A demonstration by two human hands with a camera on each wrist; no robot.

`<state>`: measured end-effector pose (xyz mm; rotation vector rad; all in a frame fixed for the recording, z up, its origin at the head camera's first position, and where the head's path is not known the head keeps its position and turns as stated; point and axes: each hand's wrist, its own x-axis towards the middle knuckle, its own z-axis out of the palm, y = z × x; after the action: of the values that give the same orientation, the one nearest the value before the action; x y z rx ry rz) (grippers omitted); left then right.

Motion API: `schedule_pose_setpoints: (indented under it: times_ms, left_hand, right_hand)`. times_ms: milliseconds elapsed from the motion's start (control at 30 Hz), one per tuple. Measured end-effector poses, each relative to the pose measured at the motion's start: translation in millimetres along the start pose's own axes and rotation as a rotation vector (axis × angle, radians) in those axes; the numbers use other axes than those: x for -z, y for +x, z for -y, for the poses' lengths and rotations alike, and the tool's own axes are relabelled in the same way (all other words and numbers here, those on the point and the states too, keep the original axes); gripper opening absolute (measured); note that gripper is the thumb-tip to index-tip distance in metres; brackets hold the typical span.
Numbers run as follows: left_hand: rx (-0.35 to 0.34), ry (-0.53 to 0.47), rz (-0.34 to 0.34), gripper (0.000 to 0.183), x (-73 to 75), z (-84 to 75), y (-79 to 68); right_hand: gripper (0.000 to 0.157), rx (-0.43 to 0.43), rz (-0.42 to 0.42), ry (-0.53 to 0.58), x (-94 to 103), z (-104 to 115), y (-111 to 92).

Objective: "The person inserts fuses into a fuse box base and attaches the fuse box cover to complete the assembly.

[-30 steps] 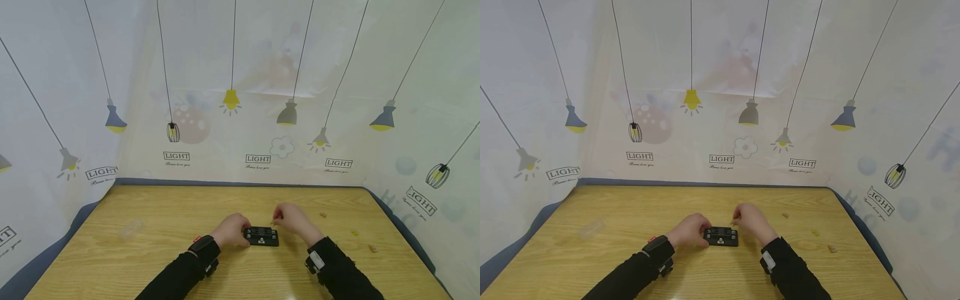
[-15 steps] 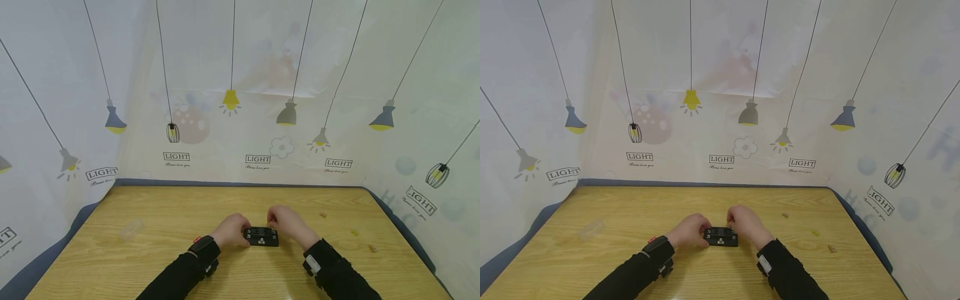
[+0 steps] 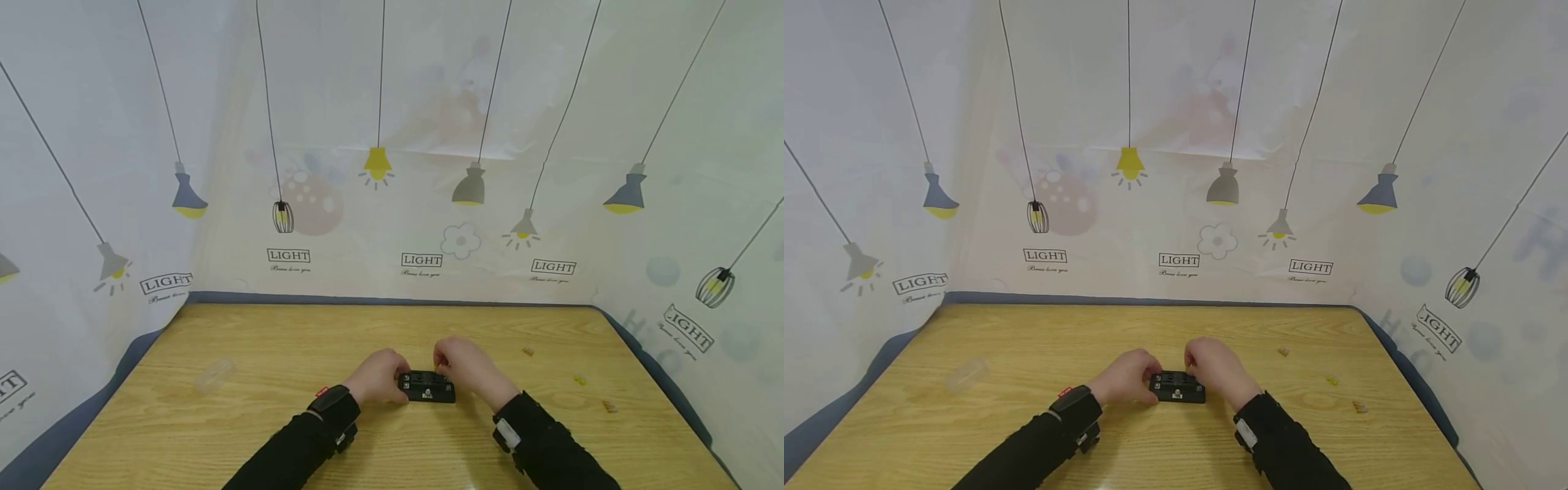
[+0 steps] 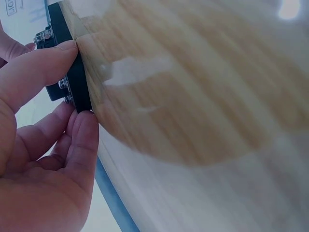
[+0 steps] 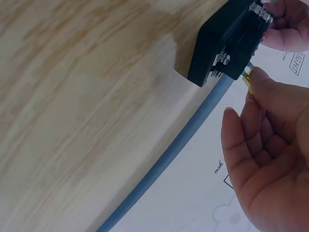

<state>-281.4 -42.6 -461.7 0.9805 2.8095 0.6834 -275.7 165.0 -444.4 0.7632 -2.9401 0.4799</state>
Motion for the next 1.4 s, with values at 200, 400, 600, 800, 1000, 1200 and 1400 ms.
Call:
schedule_pose_setpoints:
  times_ms: [200,400,600,800,1000,1200,1400]
  left_hand:
    - [0.005,0.005,0.004,0.039,-1.1,1.1,1.5]
    - [0.012,-0.011,0.011,0.04,-1.3,1.7,1.5]
    - [0.008,-0.009,0.01,0.04,-2.0,2.0,1.2]
    - [0.021,-0.015,0.018,0.041,-1.6,1.9,0.9]
    - [0.016,-0.009,0.017,0.04,-1.8,2.6,1.8]
    - [0.024,-0.011,0.02,0.04,-3.4,4.3,3.1]
    - [0.027,-0.004,0.014,0.042,-3.8,4.7,3.9]
  right_hand:
    - [0.011,0.021,-0.011,-0.06,-2.0,0.9,1.1]
    - [0.012,0.014,-0.002,-0.082,-1.2,4.0,1.1]
    - [0.012,0.019,-0.006,-0.069,1.0,8.2,-0.5]
    - [0.014,-0.006,-0.01,-0.056,0.4,8.3,1.1]
    - [0.016,-0.023,-0.01,-0.044,-1.6,7.3,3.8]
    - [0.015,-0.025,-0.005,-0.012,-2.2,6.6,3.6]
    - [0.013,-0.001,0.004,0.036,-2.3,0.7,2.7]
